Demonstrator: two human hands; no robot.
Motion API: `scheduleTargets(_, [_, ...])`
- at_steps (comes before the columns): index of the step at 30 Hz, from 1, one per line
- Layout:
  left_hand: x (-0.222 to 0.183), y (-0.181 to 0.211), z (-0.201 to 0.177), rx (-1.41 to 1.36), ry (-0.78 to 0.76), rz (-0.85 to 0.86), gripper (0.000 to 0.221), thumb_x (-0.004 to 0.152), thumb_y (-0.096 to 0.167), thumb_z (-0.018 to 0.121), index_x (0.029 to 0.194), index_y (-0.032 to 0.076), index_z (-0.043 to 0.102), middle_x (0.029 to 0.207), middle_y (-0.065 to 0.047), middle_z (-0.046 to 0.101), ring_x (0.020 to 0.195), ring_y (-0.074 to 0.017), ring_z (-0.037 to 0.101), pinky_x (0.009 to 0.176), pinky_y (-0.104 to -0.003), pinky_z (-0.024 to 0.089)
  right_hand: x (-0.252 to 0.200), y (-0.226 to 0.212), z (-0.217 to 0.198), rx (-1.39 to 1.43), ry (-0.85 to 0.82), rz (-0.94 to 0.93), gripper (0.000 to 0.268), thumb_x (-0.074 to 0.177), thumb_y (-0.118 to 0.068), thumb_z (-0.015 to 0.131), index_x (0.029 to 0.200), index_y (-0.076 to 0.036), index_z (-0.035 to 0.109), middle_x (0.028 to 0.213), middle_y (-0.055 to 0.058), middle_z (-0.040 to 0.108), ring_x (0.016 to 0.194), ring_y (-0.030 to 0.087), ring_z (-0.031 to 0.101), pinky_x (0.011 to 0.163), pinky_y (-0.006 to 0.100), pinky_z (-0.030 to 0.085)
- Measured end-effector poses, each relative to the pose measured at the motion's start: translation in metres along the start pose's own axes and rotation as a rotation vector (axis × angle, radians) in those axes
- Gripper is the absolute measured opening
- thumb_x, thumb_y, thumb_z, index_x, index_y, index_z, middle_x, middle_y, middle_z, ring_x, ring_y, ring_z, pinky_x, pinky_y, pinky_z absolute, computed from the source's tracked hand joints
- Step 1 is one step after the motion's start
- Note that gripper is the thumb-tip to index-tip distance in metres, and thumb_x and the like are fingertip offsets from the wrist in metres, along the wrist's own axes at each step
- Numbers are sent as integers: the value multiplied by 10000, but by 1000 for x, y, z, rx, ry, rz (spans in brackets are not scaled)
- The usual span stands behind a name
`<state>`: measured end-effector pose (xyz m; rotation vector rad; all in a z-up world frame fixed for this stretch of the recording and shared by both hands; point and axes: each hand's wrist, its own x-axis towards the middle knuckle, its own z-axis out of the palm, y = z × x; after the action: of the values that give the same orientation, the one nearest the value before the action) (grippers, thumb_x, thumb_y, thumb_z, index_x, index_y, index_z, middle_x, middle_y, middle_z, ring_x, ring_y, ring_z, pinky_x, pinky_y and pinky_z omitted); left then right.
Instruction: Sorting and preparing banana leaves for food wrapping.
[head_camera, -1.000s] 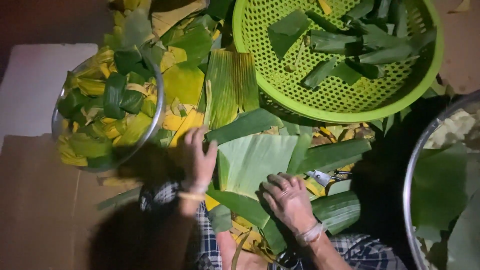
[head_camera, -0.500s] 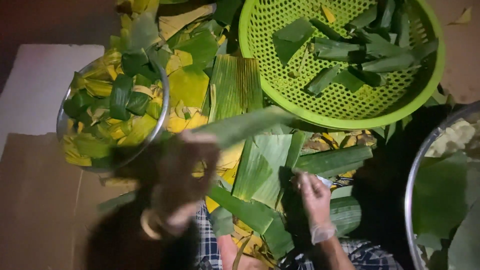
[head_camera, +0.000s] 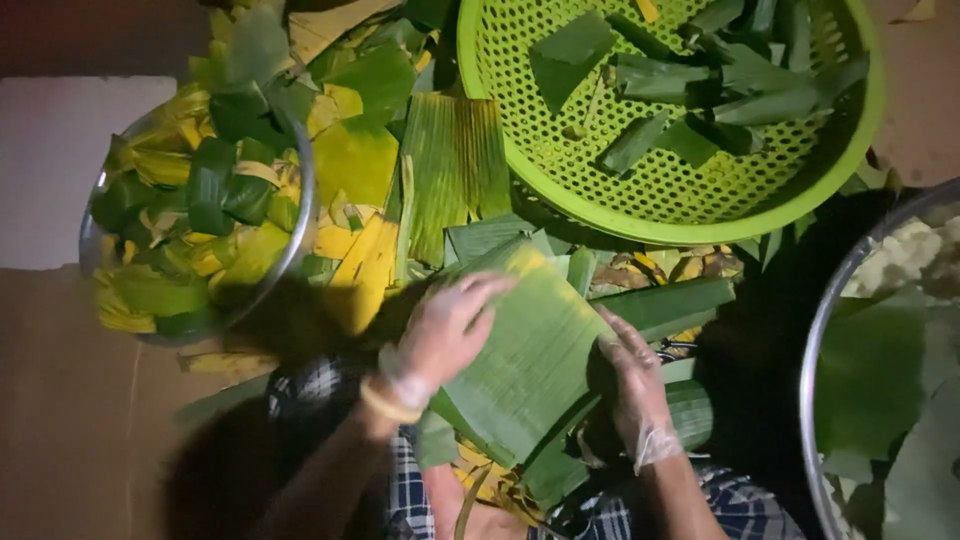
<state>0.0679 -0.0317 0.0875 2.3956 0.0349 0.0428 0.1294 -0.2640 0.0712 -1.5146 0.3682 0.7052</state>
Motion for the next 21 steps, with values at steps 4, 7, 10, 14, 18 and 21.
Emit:
scheduleTargets(4, [60, 44, -3, 239, -324, 20, 616, 896, 88, 616, 1477, 244, 484, 1521, -52, 460, 1398, -357, 380, 1117, -597, 271, 0, 2, -5, 4, -23, -49, 455, 946, -119, 590, 1399, -96, 624, 1428, 193, 602, 1312, 345, 579, 1139, 483, 411])
scheduleTargets(7, [91, 42, 11, 516, -660, -69, 564, 913, 192, 678, 1437, 318, 510, 1426, -25, 520, 1396, -350, 388, 1184, -734, 106, 1, 3, -10, -29, -25, -145, 455, 911, -95, 624, 1365, -87, 656, 1406, 182, 634, 1305, 331, 591, 1134, 477, 418])
scheduleTargets(10, [100, 2, -2, 664, -729, -171, 228, 922, 346, 664, 1145, 338, 706, 1065, 16, 726, 1163, -280, 641, 1162, -729, 169, 8, 9, -25, -33, 68, -208, 418, 896, -47, 654, 1311, -73, 689, 1356, 136, 682, 1279, 265, 614, 1108, 430, 455])
scheduleTargets(14, [86, 3, -59, 117, -728, -333, 352, 938, 408, 626, 1177, 169, 723, 1181, -93, 718, 1184, -319, 654, 1143, -611, 344, 13, 1, -25, 11, 127, -301, 349, 893, -27, 686, 1239, -66, 712, 1311, 158, 700, 1295, 281, 617, 1107, 434, 469])
scheduleTargets(18, [75, 44, -48, -72, -694, -351, 611, 936, 266, 694, 1501, 222, 468, 1512, -115, 503, 1426, -340, 442, 1191, -554, 367, 13, 5, -28, -80, -43, -368, 360, 891, -79, 688, 1248, -82, 730, 1324, 114, 714, 1335, 236, 577, 1152, 425, 420])
scheduleTargets(21, [74, 57, -8, -92, -717, -116, 880, 877, 252, 770, 1603, 176, 279, 1596, -183, 375, 1475, -411, 298, 1217, -630, 190, 17, 12, -36, -155, -168, -415, 330, 858, -38, 731, 1185, -53, 774, 1256, 156, 746, 1281, 300, 625, 1120, 475, 434])
